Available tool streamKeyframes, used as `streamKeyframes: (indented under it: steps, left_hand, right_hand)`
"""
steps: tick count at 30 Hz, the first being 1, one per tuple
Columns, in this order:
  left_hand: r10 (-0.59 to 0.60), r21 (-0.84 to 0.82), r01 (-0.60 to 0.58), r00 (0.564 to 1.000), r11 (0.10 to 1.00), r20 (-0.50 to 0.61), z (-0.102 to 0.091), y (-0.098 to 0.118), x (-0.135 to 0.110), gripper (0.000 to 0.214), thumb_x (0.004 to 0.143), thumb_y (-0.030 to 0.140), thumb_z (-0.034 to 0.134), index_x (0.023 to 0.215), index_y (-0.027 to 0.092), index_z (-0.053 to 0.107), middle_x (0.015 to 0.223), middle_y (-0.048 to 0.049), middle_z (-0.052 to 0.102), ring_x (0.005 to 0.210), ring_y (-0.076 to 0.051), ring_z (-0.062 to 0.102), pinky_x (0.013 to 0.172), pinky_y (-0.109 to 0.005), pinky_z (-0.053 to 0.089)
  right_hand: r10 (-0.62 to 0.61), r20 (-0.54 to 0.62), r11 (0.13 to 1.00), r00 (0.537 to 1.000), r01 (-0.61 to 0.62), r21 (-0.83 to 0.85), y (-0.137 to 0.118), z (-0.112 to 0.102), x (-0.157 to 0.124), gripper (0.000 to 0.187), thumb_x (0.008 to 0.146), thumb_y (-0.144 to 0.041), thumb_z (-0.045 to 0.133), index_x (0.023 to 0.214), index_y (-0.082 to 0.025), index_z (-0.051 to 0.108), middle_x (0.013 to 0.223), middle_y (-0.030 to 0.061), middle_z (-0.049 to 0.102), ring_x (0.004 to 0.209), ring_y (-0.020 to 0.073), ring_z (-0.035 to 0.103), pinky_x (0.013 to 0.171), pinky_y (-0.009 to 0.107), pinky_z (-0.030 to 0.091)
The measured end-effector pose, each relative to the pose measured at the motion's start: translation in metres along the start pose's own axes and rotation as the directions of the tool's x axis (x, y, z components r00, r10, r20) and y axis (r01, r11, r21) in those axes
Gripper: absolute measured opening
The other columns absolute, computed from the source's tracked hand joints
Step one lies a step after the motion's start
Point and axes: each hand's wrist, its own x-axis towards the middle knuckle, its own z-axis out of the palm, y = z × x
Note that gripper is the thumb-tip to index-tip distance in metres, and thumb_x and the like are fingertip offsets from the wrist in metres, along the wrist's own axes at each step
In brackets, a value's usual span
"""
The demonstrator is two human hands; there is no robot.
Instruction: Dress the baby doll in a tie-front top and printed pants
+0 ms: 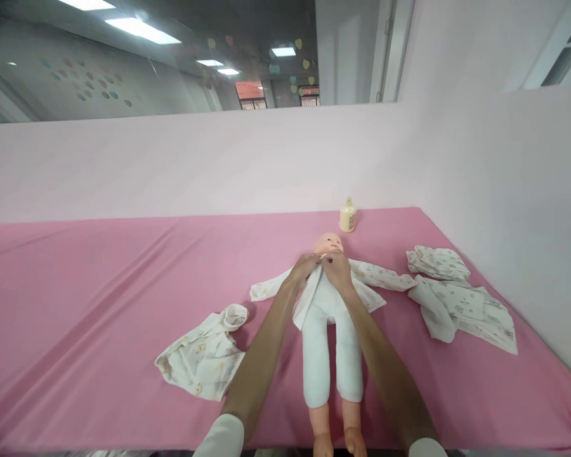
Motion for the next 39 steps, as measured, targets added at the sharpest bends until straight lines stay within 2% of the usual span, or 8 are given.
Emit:
streamKeyframes:
  steps: [7, 10, 14, 17, 22, 30, 36, 39]
  left_hand:
    - [-0.019, -0.040, 0.020, 0.999, 0.999, 0.035, -0.007, 0.006, -0.004, 0.029, 0.083, 0.024, 0.058, 0.059, 0.018, 0.043, 0.043, 0.0079, 0.031, 0.038, -0.005, 0.020, 0.042, -0.025, 0.009]
    - [-0.024, -0.041, 0.025, 0.999, 0.999, 0.023, -0.005, 0.008, -0.006, 0.027, 0.084, 0.019, 0.056, 0.059, 0.017, 0.045, 0.043, 0.0070, 0.035, 0.037, -0.004, 0.021, 0.042, -0.024, 0.009]
    - [-0.036, -0.050, 0.035, 0.999, 0.998, -0.005, -0.002, 0.011, -0.010, 0.028, 0.083, 0.020, 0.059, 0.060, 0.017, 0.044, 0.043, 0.0077, 0.034, 0.039, -0.004, 0.020, 0.042, -0.023, 0.012]
    - [-0.028, -0.061, 0.027, 1.000, 0.998, -0.011, -0.001, 0.011, -0.010, 0.029, 0.081, 0.022, 0.062, 0.059, 0.017, 0.044, 0.044, 0.0088, 0.030, 0.041, -0.004, 0.019, 0.043, -0.023, 0.013]
    - [-0.035, -0.076, 0.034, 0.999, 0.997, -0.012, -0.002, 0.004, -0.002, 0.030, 0.079, 0.025, 0.062, 0.058, 0.017, 0.043, 0.046, 0.0078, 0.033, 0.041, -0.004, 0.024, 0.044, -0.023, 0.015]
    - [-0.013, -0.029, 0.014, 0.999, 0.999, 0.033, -0.005, -0.001, 0.004, 0.027, 0.081, 0.025, 0.056, 0.059, 0.017, 0.044, 0.046, 0.0059, 0.038, 0.040, -0.004, 0.029, 0.042, -0.023, 0.017]
    - [0.035, 0.080, -0.041, 0.997, 0.996, 0.073, -0.003, 0.007, -0.002, 0.007, 0.081, 0.018, 0.050, 0.081, 0.014, 0.055, 0.054, 0.0056, 0.043, 0.045, -0.006, 0.036, 0.045, -0.021, 0.024]
    - [0.070, 0.194, -0.079, 0.996, 0.978, 0.052, -0.005, 0.011, -0.012, 0.021, 0.078, 0.017, 0.056, 0.099, 0.015, 0.055, 0.057, 0.0067, 0.045, 0.049, -0.008, 0.040, 0.048, -0.021, 0.027]
  right_hand:
    - [-0.032, 0.059, 0.999, 0.998, 0.033, -0.008, -0.004, -0.008, 0.001, 0.026, 0.077, -0.015, 0.048, 0.061, -0.021, 0.067, 0.089, 0.0031, 0.072, 0.089, 0.0176, 0.064, 0.084, 0.029, 0.045]
    - [-0.007, 0.077, 0.999, 0.997, 0.010, -0.036, -0.006, -0.013, 0.000, 0.024, 0.079, -0.018, 0.049, 0.064, -0.020, 0.068, 0.084, 0.0026, 0.072, 0.084, 0.0182, 0.064, 0.078, 0.028, 0.045]
    - [0.041, 0.072, 0.993, 0.997, -0.033, -0.112, -0.006, -0.014, -0.001, 0.021, 0.084, -0.025, 0.050, 0.081, -0.019, 0.070, 0.086, 0.0034, 0.073, 0.079, 0.0175, 0.064, 0.070, 0.026, 0.043]
    - [0.048, 0.073, 0.979, 0.996, -0.032, -0.201, -0.006, -0.011, -0.002, 0.024, 0.088, -0.026, 0.048, 0.080, -0.019, 0.069, 0.082, 0.0043, 0.071, 0.076, 0.0175, 0.062, 0.067, 0.025, 0.040]
    - [-0.001, 0.097, 0.942, 0.995, 0.033, -0.334, -0.006, -0.007, -0.003, 0.028, 0.088, -0.019, 0.045, 0.069, -0.018, 0.066, 0.082, 0.0078, 0.068, 0.078, 0.0191, 0.059, 0.071, 0.028, 0.038]
    - [-0.110, 0.172, 0.860, 0.979, 0.180, -0.478, -0.010, -0.003, -0.012, 0.028, 0.089, -0.008, 0.040, 0.085, -0.015, 0.067, 0.099, 0.0159, 0.064, 0.095, 0.0257, 0.055, 0.083, 0.034, 0.039]
    - [-0.064, 0.218, 0.872, 0.974, 0.161, -0.463, -0.010, -0.014, -0.008, 0.028, 0.091, -0.015, 0.038, 0.080, -0.018, 0.063, 0.093, 0.0099, 0.064, 0.086, 0.0209, 0.057, 0.073, 0.030, 0.037]
    - [-0.031, 0.256, 0.882, 0.966, 0.147, -0.447, -0.008, -0.026, -0.007, 0.023, 0.089, -0.025, 0.044, 0.071, -0.020, 0.058, 0.081, 0.0048, 0.063, 0.073, 0.0175, 0.056, 0.062, 0.028, 0.034]
